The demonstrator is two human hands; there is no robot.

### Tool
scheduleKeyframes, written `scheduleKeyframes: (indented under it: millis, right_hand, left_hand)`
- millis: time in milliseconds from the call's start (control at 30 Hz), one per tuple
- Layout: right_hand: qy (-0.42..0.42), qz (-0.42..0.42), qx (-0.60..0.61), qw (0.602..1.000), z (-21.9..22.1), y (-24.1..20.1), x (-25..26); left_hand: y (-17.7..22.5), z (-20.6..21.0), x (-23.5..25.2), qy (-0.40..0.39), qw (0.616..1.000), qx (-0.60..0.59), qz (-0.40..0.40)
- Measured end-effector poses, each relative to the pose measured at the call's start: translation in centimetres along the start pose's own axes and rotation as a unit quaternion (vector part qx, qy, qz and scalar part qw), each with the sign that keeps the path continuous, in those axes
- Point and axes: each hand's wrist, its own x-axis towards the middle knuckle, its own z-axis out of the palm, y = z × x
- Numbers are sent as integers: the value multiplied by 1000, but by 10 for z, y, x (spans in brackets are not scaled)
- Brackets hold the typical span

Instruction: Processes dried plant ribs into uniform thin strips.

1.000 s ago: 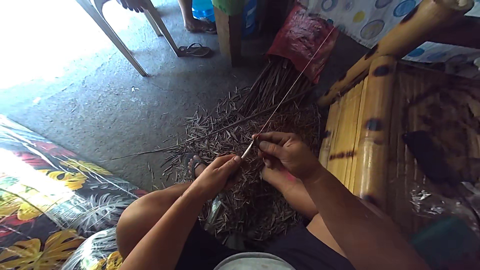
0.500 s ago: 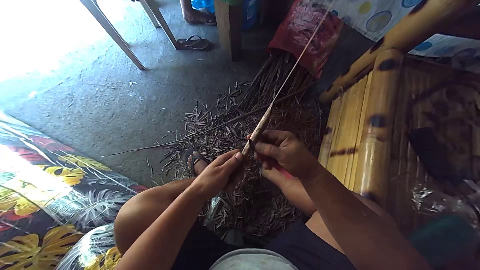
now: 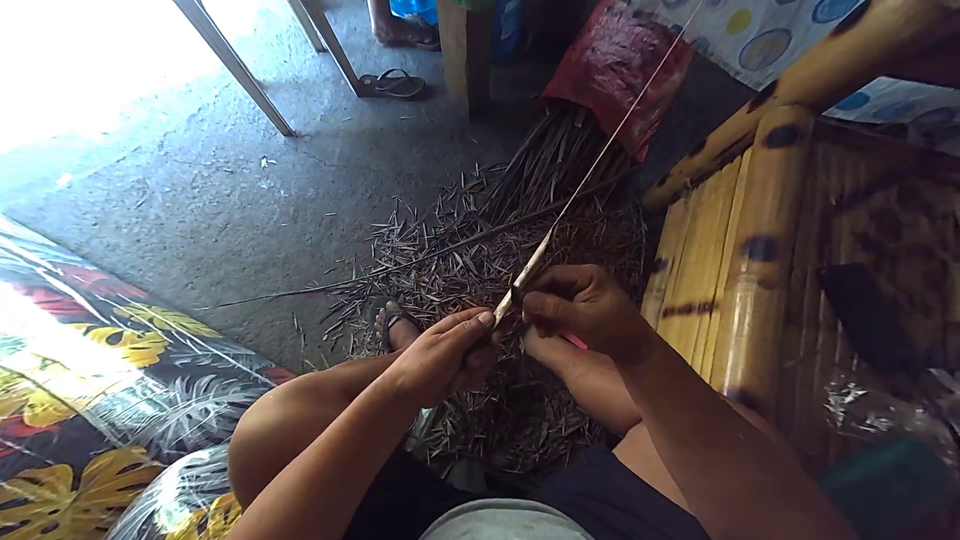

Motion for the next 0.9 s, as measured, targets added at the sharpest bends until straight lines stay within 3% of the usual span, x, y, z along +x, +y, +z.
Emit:
scheduleKeyframes:
  millis: [133, 333, 500, 667, 800, 900]
  right_hand:
    - [81, -62, -5, 995, -30, -6, 5]
    - [-33, 26, 28, 999, 5, -1, -3]
    - [-25, 13, 3, 1000, -6, -3, 3]
    - [43, -25, -9, 999, -25, -7, 5]
    - [47, -25, 11, 999, -23, -6, 5]
    - [107, -47, 5, 993, -37, -5, 6]
  left_hand:
    - [-5, 1, -3, -17, 1000, 9, -6]
    - [-2, 0, -3, 3, 1000, 0, 2]
    - [0, 3, -1, 13, 1000, -5, -7]
    - [0, 0, -3, 0, 1000, 5, -6]
    - [-2, -1, -3, -5, 1000, 19, -7]
    - [-4, -2, -2, -1, 1000, 18, -12]
